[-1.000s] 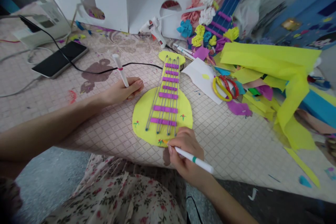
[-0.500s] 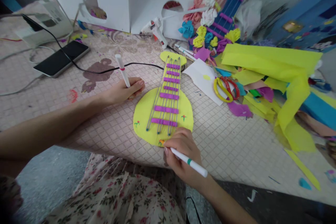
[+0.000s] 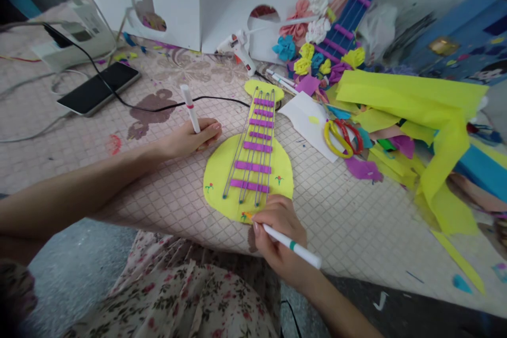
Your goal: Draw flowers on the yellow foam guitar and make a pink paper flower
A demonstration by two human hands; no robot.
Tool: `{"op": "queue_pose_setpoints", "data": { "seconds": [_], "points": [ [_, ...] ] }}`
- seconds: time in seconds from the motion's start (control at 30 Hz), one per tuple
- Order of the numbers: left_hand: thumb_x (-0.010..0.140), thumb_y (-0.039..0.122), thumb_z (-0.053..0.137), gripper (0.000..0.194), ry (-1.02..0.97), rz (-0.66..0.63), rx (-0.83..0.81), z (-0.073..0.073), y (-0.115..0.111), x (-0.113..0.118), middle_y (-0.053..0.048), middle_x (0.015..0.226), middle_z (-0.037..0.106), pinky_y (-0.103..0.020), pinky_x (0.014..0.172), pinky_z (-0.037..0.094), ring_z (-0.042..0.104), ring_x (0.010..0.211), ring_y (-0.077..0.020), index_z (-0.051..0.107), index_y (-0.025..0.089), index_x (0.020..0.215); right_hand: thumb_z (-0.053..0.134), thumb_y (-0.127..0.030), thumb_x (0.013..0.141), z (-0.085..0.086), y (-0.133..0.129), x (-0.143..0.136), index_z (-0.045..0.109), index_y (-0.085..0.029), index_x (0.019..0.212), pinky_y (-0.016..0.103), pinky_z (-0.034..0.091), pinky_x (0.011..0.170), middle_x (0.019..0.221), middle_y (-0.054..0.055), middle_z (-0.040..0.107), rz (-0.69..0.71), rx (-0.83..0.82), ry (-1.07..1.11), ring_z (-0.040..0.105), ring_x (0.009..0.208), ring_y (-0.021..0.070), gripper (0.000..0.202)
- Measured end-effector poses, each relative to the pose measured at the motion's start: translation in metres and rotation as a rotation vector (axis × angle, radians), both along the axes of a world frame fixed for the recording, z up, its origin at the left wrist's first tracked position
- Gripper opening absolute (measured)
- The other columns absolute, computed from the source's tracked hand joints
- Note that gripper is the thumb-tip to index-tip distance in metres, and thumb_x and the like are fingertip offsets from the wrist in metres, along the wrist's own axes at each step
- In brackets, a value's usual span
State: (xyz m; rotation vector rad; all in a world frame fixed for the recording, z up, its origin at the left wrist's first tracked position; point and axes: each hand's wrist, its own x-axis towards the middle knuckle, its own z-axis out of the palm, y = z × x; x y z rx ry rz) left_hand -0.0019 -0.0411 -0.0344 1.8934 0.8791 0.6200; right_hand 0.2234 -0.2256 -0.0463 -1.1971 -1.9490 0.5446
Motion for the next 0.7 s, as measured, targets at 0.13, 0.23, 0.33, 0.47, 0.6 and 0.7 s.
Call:
{"op": "queue_pose_setpoints", "data": {
  "seconds": [0.13, 0.23, 0.33, 0.47, 0.6, 0.7],
  "points": [
    [0.095, 0.031, 0.035, 0.035, 0.008, -0.008, 0.017, -0.002, 0.001, -0.001, 0.004, 0.056, 0.042, -0.016, 0.045, 0.032, 0.038, 0.046, -0.0047, 0.043, 0.015, 0.065, 0.053, -0.008, 0.077, -0.002, -0.002, 0.003, 0.057, -0.023, 0.092, 0.045, 0.044, 0.084, 0.077, 0.002, 0.059, -0.011, 0.008, 0.03, 0.054, 0.082, 0.0204, 0.021],
    [0.095, 0.033, 0.035, 0.036, 0.011, 0.0, 0.023, -0.004, 0.002, -0.001, 0.004, 0.056, 0.042, -0.016, 0.046, 0.032, 0.037, 0.046, -0.0049, 0.044, 0.015, 0.065, 0.054, -0.007, 0.077, -0.002, -0.002, 0.003, 0.056, -0.022, 0.092, 0.045, 0.043, 0.084, 0.078, 0.002, 0.058, 0.004, 0.019, 0.03, 0.054, 0.081, 0.0199, 0.021],
    [0.095, 0.035, 0.035, 0.037, 0.007, -0.002, 0.028, -0.004, 0.002, -0.001, 0.004, 0.056, 0.043, -0.017, 0.047, 0.033, 0.038, 0.047, -0.005, 0.044, 0.015, 0.065, 0.055, -0.006, 0.078, 0.001, 0.002, -0.003, 0.057, -0.021, 0.095, 0.044, 0.044, 0.082, 0.08, 0.003, 0.059, 0.003, 0.033, 0.026, 0.055, 0.082, 0.0195, 0.023],
    [0.095, 0.037, 0.034, 0.037, -0.003, -0.011, 0.005, -0.004, 0.001, -0.001, 0.004, 0.057, 0.043, -0.017, 0.048, 0.033, 0.038, 0.048, -0.0052, 0.044, 0.015, 0.067, 0.056, -0.005, 0.077, 0.011, 0.016, -0.017, 0.057, -0.021, 0.1, 0.043, 0.044, 0.083, 0.085, 0.004, 0.062, 0.049, 0.055, -0.009, 0.055, 0.088, 0.0204, 0.028],
    [0.094, 0.038, 0.034, 0.037, 0.009, -0.005, 0.009, -0.004, 0.002, -0.002, 0.004, 0.058, 0.045, -0.017, 0.05, 0.035, 0.039, 0.049, -0.0056, 0.049, 0.015, 0.069, 0.057, -0.006, 0.078, 0.024, 0.035, -0.023, 0.058, -0.022, 0.098, 0.04, 0.045, 0.08, 0.084, 0.003, 0.063, 0.107, 0.079, -0.017, 0.056, 0.087, 0.0199, 0.026],
    [0.093, 0.036, 0.037, 0.034, 0.013, 0.013, 0.035, -0.005, 0.002, -0.002, 0.003, 0.06, 0.048, -0.018, 0.053, 0.036, 0.042, 0.052, -0.0065, 0.055, 0.013, 0.075, 0.054, -0.012, 0.082, 0.036, 0.052, -0.016, 0.06, -0.022, 0.098, 0.04, 0.044, 0.081, 0.088, 0.004, 0.062, 0.053, 0.106, 0.017, 0.056, 0.089, 0.0204, 0.02]
  ]
}}
